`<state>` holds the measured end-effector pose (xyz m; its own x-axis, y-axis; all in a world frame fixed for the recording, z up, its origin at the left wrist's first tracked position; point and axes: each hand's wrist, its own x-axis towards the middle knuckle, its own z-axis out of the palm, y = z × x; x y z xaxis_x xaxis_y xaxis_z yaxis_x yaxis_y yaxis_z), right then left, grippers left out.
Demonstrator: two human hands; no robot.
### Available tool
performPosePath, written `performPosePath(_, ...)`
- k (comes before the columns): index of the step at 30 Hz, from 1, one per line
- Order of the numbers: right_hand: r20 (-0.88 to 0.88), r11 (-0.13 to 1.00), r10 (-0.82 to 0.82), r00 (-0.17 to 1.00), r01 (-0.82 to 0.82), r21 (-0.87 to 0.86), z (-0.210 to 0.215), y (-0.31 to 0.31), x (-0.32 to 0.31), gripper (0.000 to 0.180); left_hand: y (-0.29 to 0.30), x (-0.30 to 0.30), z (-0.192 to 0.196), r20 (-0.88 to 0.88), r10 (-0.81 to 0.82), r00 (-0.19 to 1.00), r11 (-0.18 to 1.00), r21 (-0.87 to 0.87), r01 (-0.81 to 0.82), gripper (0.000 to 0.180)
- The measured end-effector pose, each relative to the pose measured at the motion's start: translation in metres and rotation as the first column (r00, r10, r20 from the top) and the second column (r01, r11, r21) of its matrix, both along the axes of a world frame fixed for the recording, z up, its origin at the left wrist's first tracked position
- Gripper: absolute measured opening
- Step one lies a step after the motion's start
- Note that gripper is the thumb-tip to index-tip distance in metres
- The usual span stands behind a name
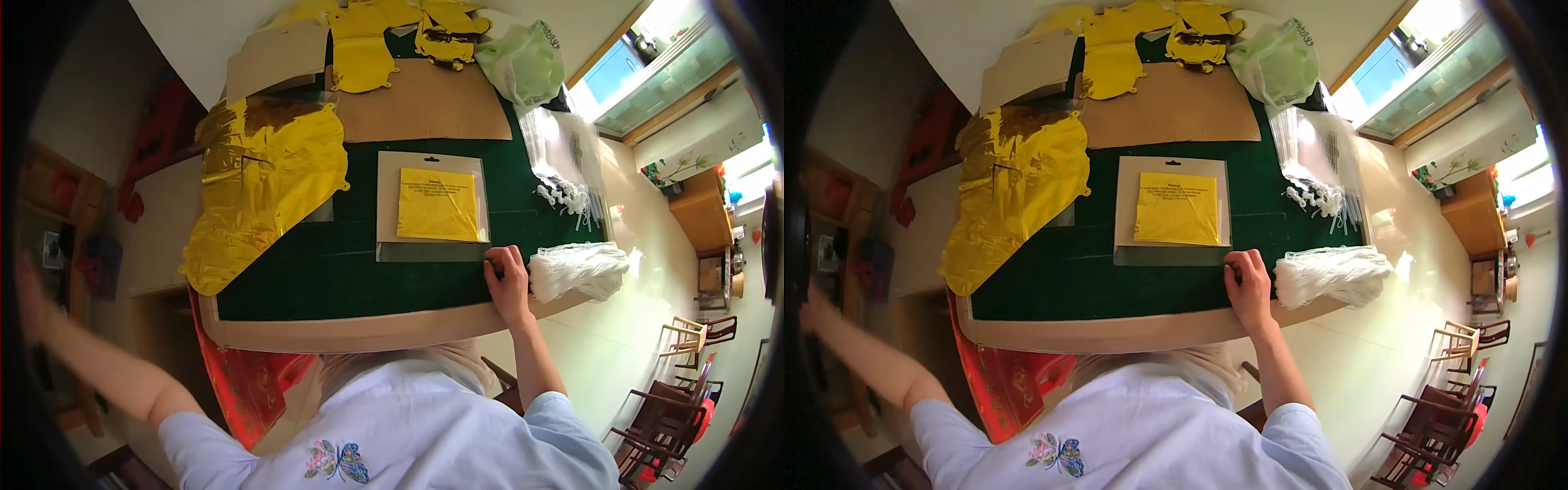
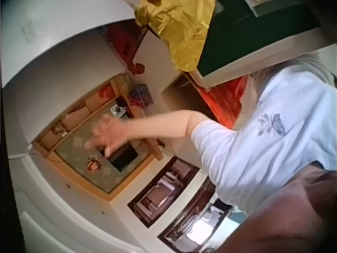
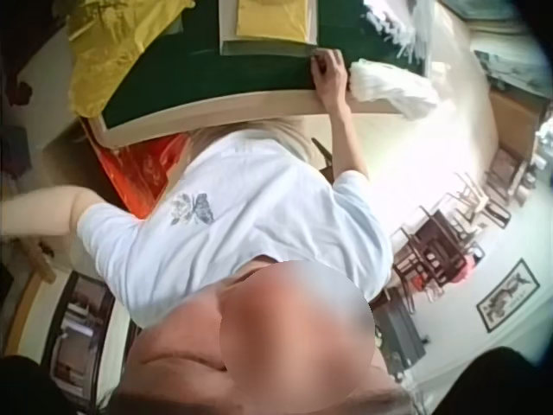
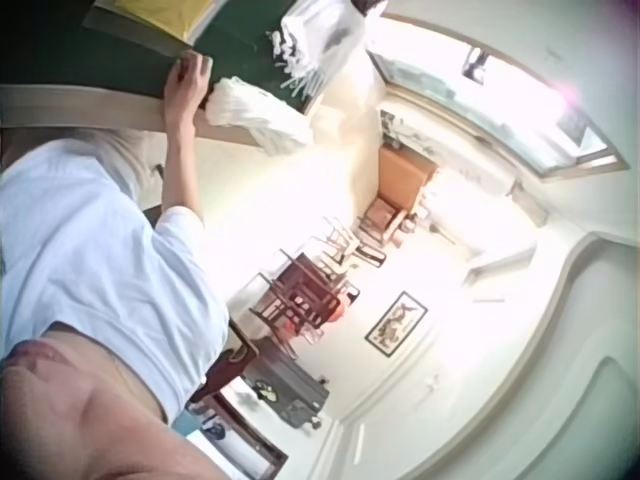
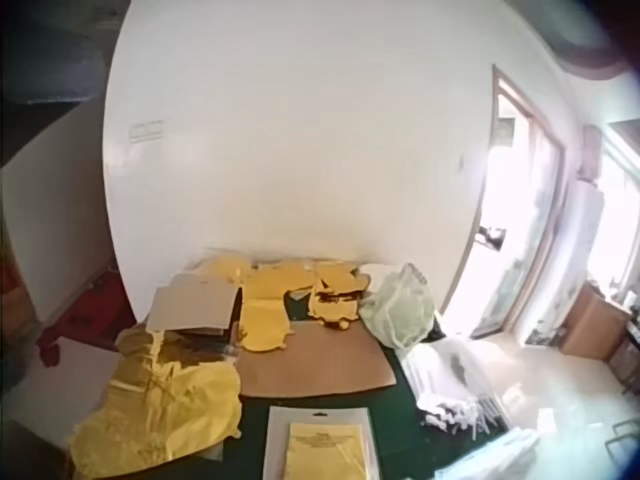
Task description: The person folds yellow tissue paper by hand, then places each folded piece into a clear plastic bag with a cardboard backing.
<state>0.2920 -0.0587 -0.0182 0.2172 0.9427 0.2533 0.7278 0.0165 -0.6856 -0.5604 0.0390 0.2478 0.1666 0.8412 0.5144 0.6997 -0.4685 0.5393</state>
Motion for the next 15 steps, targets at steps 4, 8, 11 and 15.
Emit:
performPosePath(4,0.086,0.999,-0.033,0.996,0.034,-0.010,0.002,-0.006,0.004,0.016,0.119,0.149,-0.225,-0.798,0.232,0.557,0.699,-0.261,-0.666,0.039)
performPosePath(8,0.019,0.999,0.034,0.999,-0.035,0.023,-0.003,0.000,-0.001,0.017,0.112,0.105,-0.228,-0.798,0.354,0.489,0.603,-0.204,-0.771,0.035)
performPosePath(11,0.090,0.996,0.053,0.994,-0.059,0.062,-0.005,0.000,0.004,0.017,0.121,0.128,-0.172,-0.754,0.338,0.563,0.768,-0.125,-0.628,0.023)
performPosePath(15,0.300,0.989,0.041,0.953,-0.082,0.123,0.007,0.005,-0.001,0.028,0.084,0.331,-0.139,-0.270,0.392,0.880,0.920,0.105,-0.377,0.017)
